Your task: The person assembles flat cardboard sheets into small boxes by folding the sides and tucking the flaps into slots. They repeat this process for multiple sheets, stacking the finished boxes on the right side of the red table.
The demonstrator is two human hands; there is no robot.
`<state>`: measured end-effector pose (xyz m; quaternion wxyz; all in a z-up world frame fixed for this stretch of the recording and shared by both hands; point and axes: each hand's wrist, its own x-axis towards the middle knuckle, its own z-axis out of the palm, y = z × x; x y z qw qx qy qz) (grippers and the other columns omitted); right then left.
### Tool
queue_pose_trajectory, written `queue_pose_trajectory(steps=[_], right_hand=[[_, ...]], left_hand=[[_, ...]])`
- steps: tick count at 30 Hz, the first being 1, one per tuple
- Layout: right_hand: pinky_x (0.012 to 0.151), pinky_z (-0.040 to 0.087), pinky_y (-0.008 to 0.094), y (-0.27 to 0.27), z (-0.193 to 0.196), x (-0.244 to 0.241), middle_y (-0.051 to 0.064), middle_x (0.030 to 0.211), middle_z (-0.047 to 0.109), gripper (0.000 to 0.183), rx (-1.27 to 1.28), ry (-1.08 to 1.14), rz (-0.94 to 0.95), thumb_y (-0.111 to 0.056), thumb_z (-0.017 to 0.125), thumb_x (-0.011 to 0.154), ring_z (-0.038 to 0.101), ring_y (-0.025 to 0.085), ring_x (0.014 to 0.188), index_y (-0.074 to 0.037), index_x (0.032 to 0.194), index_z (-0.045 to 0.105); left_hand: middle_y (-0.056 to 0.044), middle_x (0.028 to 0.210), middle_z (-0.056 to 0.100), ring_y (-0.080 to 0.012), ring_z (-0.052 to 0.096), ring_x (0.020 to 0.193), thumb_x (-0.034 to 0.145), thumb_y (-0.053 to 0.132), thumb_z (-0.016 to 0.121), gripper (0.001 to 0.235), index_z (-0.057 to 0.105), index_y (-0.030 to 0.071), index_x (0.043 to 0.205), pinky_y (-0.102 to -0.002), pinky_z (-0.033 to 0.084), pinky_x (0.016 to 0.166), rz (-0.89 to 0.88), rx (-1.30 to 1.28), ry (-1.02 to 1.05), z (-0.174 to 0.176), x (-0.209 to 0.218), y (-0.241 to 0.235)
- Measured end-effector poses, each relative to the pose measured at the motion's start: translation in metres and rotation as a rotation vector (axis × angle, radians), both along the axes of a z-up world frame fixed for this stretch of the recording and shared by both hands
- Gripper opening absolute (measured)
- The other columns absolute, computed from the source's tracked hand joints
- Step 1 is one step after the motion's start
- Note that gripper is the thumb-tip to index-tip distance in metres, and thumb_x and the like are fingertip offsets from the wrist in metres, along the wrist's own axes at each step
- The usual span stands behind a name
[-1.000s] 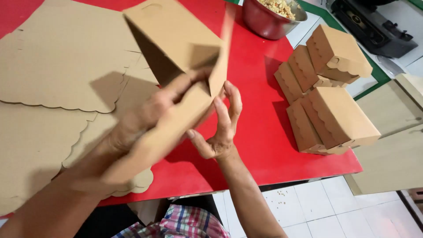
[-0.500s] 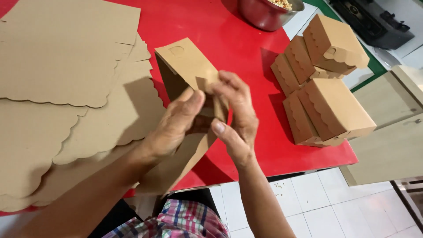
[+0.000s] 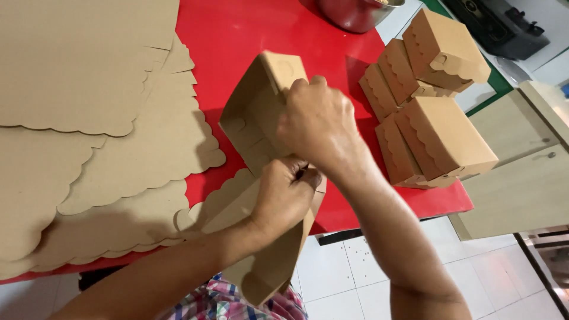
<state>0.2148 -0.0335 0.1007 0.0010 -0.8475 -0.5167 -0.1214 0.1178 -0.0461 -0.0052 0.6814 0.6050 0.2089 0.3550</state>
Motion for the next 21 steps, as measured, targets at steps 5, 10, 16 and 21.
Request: queue_pose_trajectory(steps=[5, 10, 16, 21], right_hand=[[0.072, 0.056, 0.064, -0.004, 0.033, 0.035, 0.028, 0.078, 0.069, 0.03, -0.031, 0.178, 0.073, -0.017, 0.056, 0.079, 0.071, 0.051, 0.084, 0.004, 0.09, 0.075], [0.053, 0.037, 0.042, -0.031, 0.06, 0.053, 0.004, 0.053, 0.037, 0.022, 0.133, 0.424, 0.225, -0.018, 0.061, 0.073, 0.047, 0.024, 0.055, -0.01, 0.056, 0.049], [0.048, 0.018, 0.033, -0.055, 0.059, 0.049, -0.003, 0.054, 0.026, 0.03, 0.335, 0.596, 0.122, -0.005, 0.061, 0.065, 0.026, 0.01, 0.053, -0.014, 0.059, 0.034], [0.054, 0.051, 0.042, -0.075, 0.016, 0.025, 0.016, 0.067, 0.062, 0.006, 0.376, 0.165, 0.544, 0.002, 0.063, 0.076, 0.066, 0.036, 0.064, -0.001, 0.078, 0.067]], left_hand=[[-0.018, 0.055, 0.062, -0.0167, 0.06, 0.062, 0.086, 0.009, 0.061, 0.024, 0.069, -0.003, 0.066, -0.04, 0.05, 0.052, 0.047, 0.05, 0.079, 0.02, -0.008, -0.023], [-0.021, 0.059, 0.064, -0.0411, 0.071, 0.064, 0.088, 0.016, 0.061, 0.027, 0.066, 0.0, 0.067, -0.044, 0.05, 0.051, 0.049, 0.189, 0.208, 0.016, -0.003, -0.042], [0.001, 0.058, 0.045, -0.0094, 0.044, 0.064, 0.087, 0.013, 0.062, 0.027, 0.049, 0.008, 0.065, -0.033, 0.037, 0.056, 0.119, -0.077, 0.031, -0.037, 0.038, -0.04], [-0.003, 0.062, 0.054, -0.0171, 0.051, 0.059, 0.089, 0.012, 0.067, 0.021, 0.067, 0.003, 0.071, -0.034, 0.038, 0.05, 0.032, -0.213, 0.081, -0.014, 0.033, -0.003]])
